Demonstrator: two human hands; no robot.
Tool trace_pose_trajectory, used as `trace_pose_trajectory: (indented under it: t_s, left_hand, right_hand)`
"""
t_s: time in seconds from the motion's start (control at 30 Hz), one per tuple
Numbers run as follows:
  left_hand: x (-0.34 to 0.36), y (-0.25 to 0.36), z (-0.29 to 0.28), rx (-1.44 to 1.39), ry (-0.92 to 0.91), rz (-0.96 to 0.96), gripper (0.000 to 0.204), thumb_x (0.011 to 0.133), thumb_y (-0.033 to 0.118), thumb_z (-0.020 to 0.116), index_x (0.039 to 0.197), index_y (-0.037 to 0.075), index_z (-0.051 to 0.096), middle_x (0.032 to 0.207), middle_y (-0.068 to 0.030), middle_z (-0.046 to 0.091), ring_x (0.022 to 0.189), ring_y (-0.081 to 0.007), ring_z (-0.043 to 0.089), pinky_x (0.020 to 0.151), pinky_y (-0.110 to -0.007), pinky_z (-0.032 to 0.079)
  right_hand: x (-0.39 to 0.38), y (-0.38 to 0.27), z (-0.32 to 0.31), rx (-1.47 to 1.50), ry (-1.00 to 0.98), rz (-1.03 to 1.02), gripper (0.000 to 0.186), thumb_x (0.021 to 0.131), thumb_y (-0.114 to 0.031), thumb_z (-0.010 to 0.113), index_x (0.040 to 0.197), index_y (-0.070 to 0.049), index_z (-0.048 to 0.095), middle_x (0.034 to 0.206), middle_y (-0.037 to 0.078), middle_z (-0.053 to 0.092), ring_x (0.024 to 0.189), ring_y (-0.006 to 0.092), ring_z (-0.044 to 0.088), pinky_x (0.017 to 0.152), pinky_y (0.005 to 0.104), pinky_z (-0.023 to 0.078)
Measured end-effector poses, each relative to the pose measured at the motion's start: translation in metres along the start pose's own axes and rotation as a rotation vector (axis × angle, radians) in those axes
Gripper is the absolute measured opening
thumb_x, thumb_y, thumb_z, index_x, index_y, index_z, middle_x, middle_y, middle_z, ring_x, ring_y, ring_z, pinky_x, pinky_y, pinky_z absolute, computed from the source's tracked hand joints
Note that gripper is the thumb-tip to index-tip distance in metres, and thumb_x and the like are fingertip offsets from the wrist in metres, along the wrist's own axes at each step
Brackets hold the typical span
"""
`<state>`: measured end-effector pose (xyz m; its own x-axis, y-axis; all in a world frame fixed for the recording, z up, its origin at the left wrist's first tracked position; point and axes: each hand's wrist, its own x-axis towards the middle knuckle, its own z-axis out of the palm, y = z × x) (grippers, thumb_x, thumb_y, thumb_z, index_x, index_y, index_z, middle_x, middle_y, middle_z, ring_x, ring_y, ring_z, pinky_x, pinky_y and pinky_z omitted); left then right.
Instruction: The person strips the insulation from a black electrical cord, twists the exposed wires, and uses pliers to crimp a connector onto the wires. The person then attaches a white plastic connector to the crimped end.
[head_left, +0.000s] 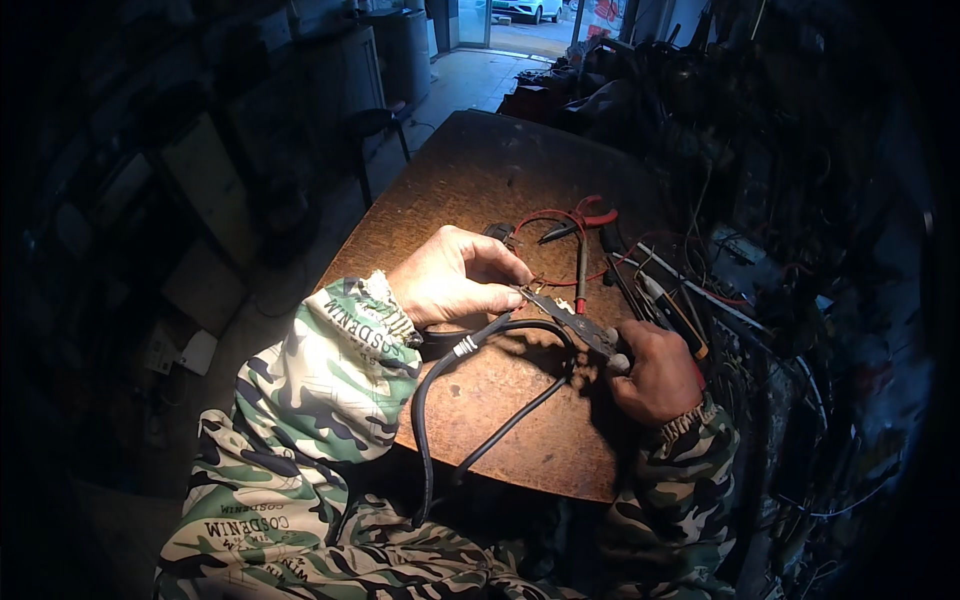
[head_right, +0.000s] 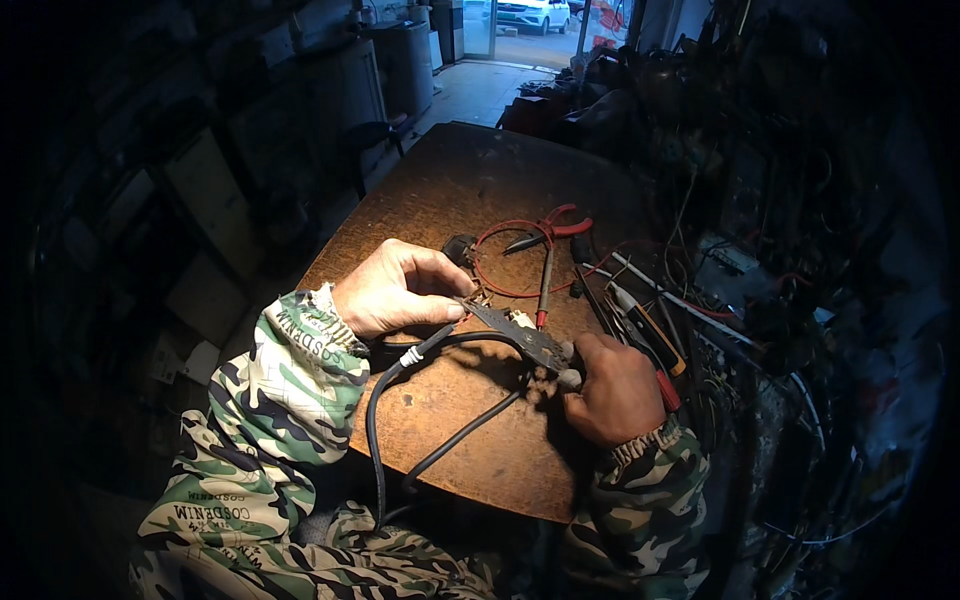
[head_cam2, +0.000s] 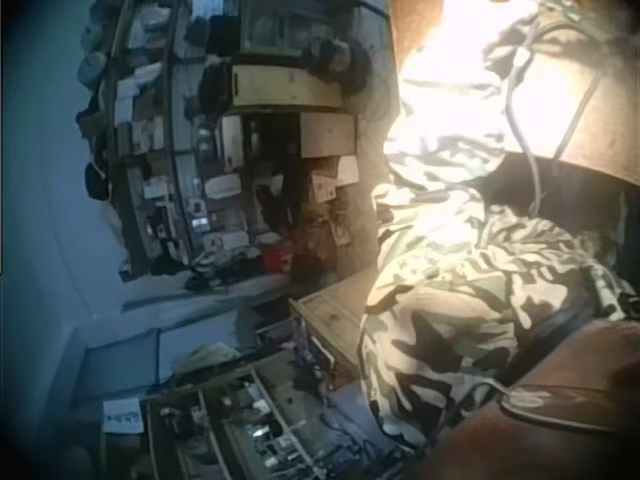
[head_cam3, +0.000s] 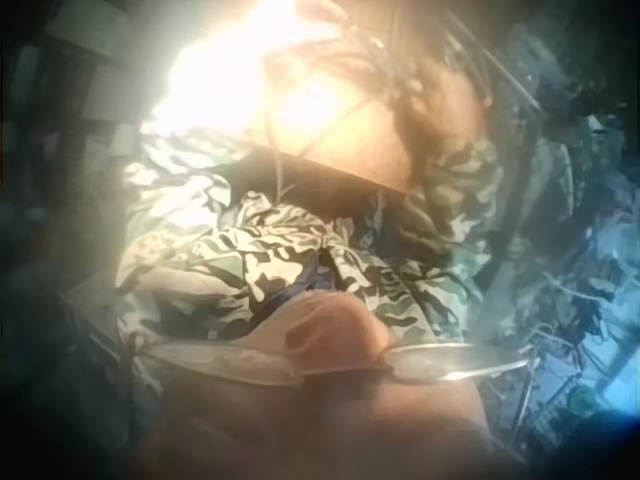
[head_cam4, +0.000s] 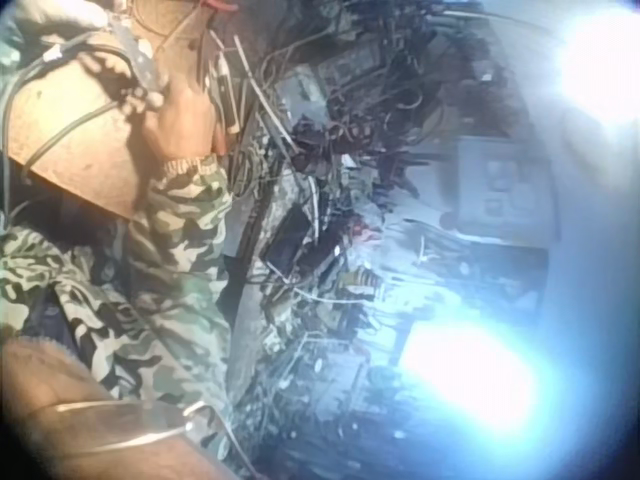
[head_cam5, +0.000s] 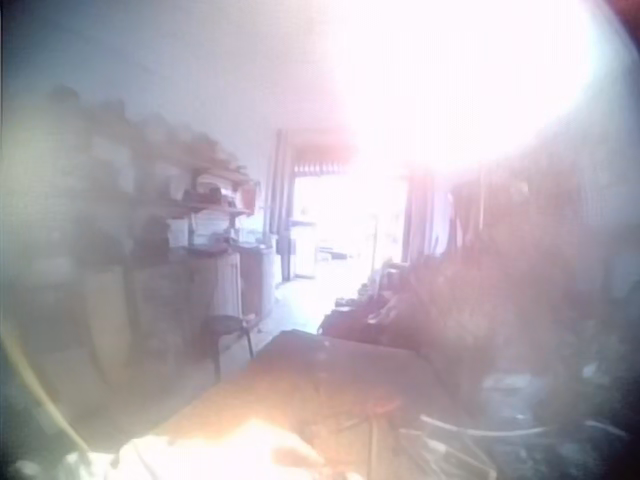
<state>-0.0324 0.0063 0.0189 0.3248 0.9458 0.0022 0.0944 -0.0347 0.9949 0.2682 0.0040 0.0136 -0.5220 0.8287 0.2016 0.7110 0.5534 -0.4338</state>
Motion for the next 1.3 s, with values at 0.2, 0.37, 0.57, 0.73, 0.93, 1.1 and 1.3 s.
trace_pose_trajectory:
  t_s: [0.2, 0.37, 0.57, 0.73, 0.93, 1.1, 1.3]
  left_hand:
    - [-0.003, 0.002, -0.006, -0.077, -0.020, -0.047, 0.031, 0.085, 0.003, 0.081, 0.114, -0.002, 0.071, 0.102, -0.0092, 0.075, 0.096, -0.0143, 0.071, 0.089, -0.030, 0.058]
    - [-0.002, 0.002, -0.004, -0.077, -0.033, -0.020, 0.032, 0.085, 0.000, 0.080, 0.115, -0.003, 0.071, 0.105, -0.0094, 0.074, 0.098, -0.0143, 0.070, 0.091, -0.030, 0.057]
    - [-0.002, -0.002, -0.003, -0.076, -0.022, 0.007, 0.034, 0.085, 0.006, 0.083, 0.116, -0.002, 0.070, 0.100, -0.0087, 0.074, 0.094, -0.0135, 0.070, 0.088, -0.027, 0.057]
    - [0.003, 0.002, -0.002, -0.052, -0.085, -0.121, 0.033, 0.089, 0.011, 0.080, 0.116, -0.004, 0.070, 0.098, -0.0076, 0.073, 0.088, -0.0113, 0.068, 0.081, -0.025, 0.056]
    - [-0.006, -0.001, -0.005, -0.023, -0.021, -0.140, 0.028, 0.092, 0.013, 0.077, 0.112, -0.005, 0.072, 0.096, -0.0073, 0.074, 0.084, -0.0107, 0.068, 0.076, -0.024, 0.056]
    - [0.003, -0.001, 0.002, -0.007, -0.025, -0.066, 0.026, 0.092, 0.013, 0.077, 0.111, -0.004, 0.072, 0.095, -0.0071, 0.075, 0.083, -0.0107, 0.069, 0.076, -0.025, 0.056]
    - [-0.004, -0.008, -0.005, 0.014, 0.047, 0.003, 0.024, 0.092, 0.013, 0.077, 0.109, -0.004, 0.073, 0.094, -0.0081, 0.076, 0.083, -0.0113, 0.070, 0.076, -0.025, 0.057]
  right_hand:
    - [0.004, -0.003, -0.002, 0.180, -0.049, 0.084, 0.026, 0.069, -0.007, 0.072, 0.091, 0.005, 0.065, 0.083, 0.026, 0.065, 0.082, 0.0452, 0.066, 0.072, 0.0478, 0.053]
    - [0.003, -0.001, 0.002, 0.157, 0.005, 0.026, 0.023, 0.070, -0.007, 0.070, 0.089, 0.006, 0.065, 0.082, 0.027, 0.066, 0.080, 0.0454, 0.066, 0.071, 0.0469, 0.053]
    - [0.004, -0.006, 0.000, 0.145, -0.056, 0.081, 0.019, 0.070, -0.005, 0.070, 0.085, 0.005, 0.063, 0.078, 0.026, 0.065, 0.077, 0.0456, 0.066, 0.071, 0.0482, 0.052]
    - [-0.001, 0.000, 0.000, 0.107, -0.039, 0.083, 0.018, 0.071, -0.004, 0.069, 0.085, 0.005, 0.063, 0.078, 0.027, 0.064, 0.077, 0.0452, 0.066, 0.070, 0.0482, 0.052]
    - [0.005, -0.003, 0.002, 0.133, -0.045, 0.038, 0.021, 0.070, -0.005, 0.069, 0.088, 0.006, 0.063, 0.080, 0.027, 0.065, 0.078, 0.0462, 0.065, 0.071, 0.0486, 0.052]
    - [-0.001, 0.001, 0.005, 0.091, 0.051, -0.007, 0.018, 0.081, -0.011, 0.069, 0.088, 0.006, 0.065, 0.078, 0.025, 0.064, 0.074, 0.0415, 0.066, 0.065, 0.0448, 0.050]
    - [0.006, -0.006, 0.007, 0.031, 0.054, -0.030, 0.032, 0.067, -0.008, 0.070, 0.097, 0.003, 0.063, 0.089, 0.024, 0.064, 0.086, 0.0459, 0.064, 0.075, 0.0499, 0.053]
